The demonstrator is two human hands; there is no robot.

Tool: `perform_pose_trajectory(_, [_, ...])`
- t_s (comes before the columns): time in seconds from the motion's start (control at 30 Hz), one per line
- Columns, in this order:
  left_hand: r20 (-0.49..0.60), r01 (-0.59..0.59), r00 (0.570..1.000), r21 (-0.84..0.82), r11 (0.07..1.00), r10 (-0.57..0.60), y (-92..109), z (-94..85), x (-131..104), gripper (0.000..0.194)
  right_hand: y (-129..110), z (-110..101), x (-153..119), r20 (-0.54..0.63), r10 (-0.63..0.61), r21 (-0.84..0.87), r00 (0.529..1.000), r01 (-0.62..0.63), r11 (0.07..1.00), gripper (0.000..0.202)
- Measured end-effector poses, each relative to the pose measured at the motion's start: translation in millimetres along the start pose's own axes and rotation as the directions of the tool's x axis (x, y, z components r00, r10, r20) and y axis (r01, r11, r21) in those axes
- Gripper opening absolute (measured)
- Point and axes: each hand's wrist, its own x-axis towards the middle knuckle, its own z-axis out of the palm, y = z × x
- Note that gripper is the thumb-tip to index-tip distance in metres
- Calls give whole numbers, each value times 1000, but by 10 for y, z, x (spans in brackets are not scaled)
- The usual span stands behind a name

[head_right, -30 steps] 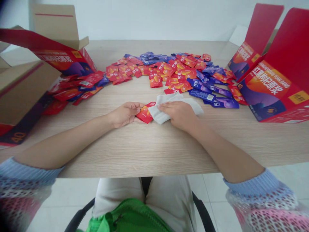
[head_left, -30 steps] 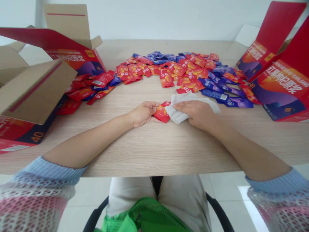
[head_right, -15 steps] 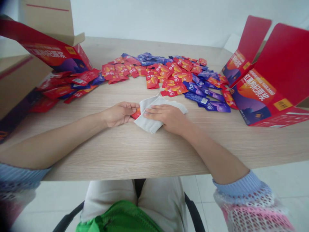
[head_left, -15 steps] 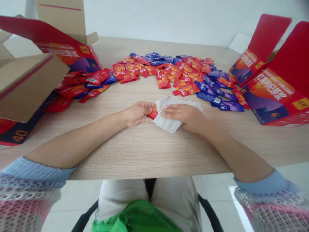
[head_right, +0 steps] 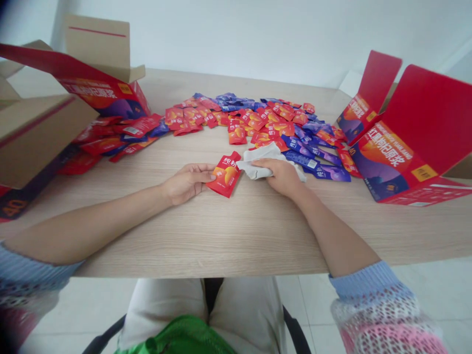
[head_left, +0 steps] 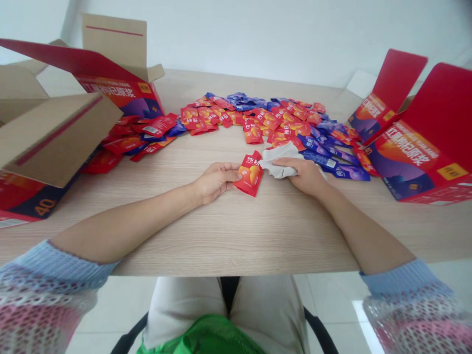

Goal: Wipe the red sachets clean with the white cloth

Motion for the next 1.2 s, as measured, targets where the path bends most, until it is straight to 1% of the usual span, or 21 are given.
perform_pose_trajectory(0.1, [-229,-85,968,81,993,102,-13,15,-14,18,-25,61,17,-167,116,124,979,-96,988,40])
perform_pose_trajectory(0.17, [-327,-206,908,193,959,261,30,-49,0,17,-28,93,26,-278,186,206,942,-131,970,30])
perform_pose_trajectory(0.23, [-355,-360,797,370,856,489,102,-157,20,16,-27,116,30,-384,253,266,888,-156,951,25])
perform_pose_trajectory(0.3, [-305,-450,651,582,678,695,160,-259,25,16,-33,127,29,-467,301,303,832,-169,938,23])
perform_pose_trajectory(0.33, [-262,-454,589,675,582,764,169,-290,17,16,-41,128,27,-497,319,314,807,-175,933,22])
perform_pose_trajectory(0.37, [-215,-437,544,752,493,811,159,-302,4,17,-55,127,26,-521,333,321,786,-181,930,21])
perform_pose_trajectory(0.4, [-169,-408,517,813,415,839,129,-294,-16,18,-76,123,23,-539,341,322,770,-186,928,20])
perform_pose_trajectory(0.43, [-116,-374,514,861,344,850,83,-266,-38,21,-102,117,20,-552,346,318,758,-192,928,20])
perform_pose_trajectory(0.47, [-54,-344,533,898,275,844,27,-225,-63,23,-134,110,16,-562,346,310,751,-196,930,20])
perform_pose_trajectory(0.53, [127,-325,625,939,109,770,-90,-118,-108,26,-213,93,5,-557,324,285,765,-190,940,19])
perform_pose_trajectory(0.6, [343,-388,698,919,-71,629,-172,-16,-145,23,-303,78,-11,-511,268,257,817,-152,954,19])
perform_pose_trajectory(0.63, [434,-427,714,892,-150,549,-193,26,-162,25,-349,73,-20,-470,231,247,852,-124,961,19])
perform_pose_trajectory(0.73, [602,-505,702,797,-331,381,-206,108,-216,42,-480,82,-47,-299,89,244,950,-14,970,29])
perform_pose_trajectory(0.8, [623,-487,704,773,-406,342,-215,148,-265,47,-552,106,-56,-170,-50,237,984,90,967,40])
perform_pose_trajectory(0.83, [608,-456,720,778,-432,335,-228,172,-294,47,-582,120,-57,-109,-129,230,986,151,961,45])
perform_pose_trajectory(0.9, [543,-366,769,806,-464,337,-275,239,-362,47,-628,148,-50,-4,-270,223,963,264,938,54])
perform_pose_trajectory(0.97, [503,-297,787,816,-495,358,-345,332,-451,45,-650,168,-35,70,-352,229,933,328,916,58])
perform_pose_trajectory(1.03, [528,-269,752,793,-547,395,-430,441,-572,42,-643,178,-15,116,-384,232,916,350,907,60])
perform_pose_trajectory(1.1, [566,-229,707,750,-620,424,-526,548,-726,47,-609,181,6,148,-399,225,905,362,905,63])
perform_pose_trajectory(1.17, [577,-162,702,700,-696,417,-620,633,-898,45,-560,183,25,166,-407,214,898,370,904,64])
perform_pose_trajectory(1.2, [573,-148,717,682,-716,397,-658,662,-981,44,-536,185,33,170,-406,207,898,370,906,64])
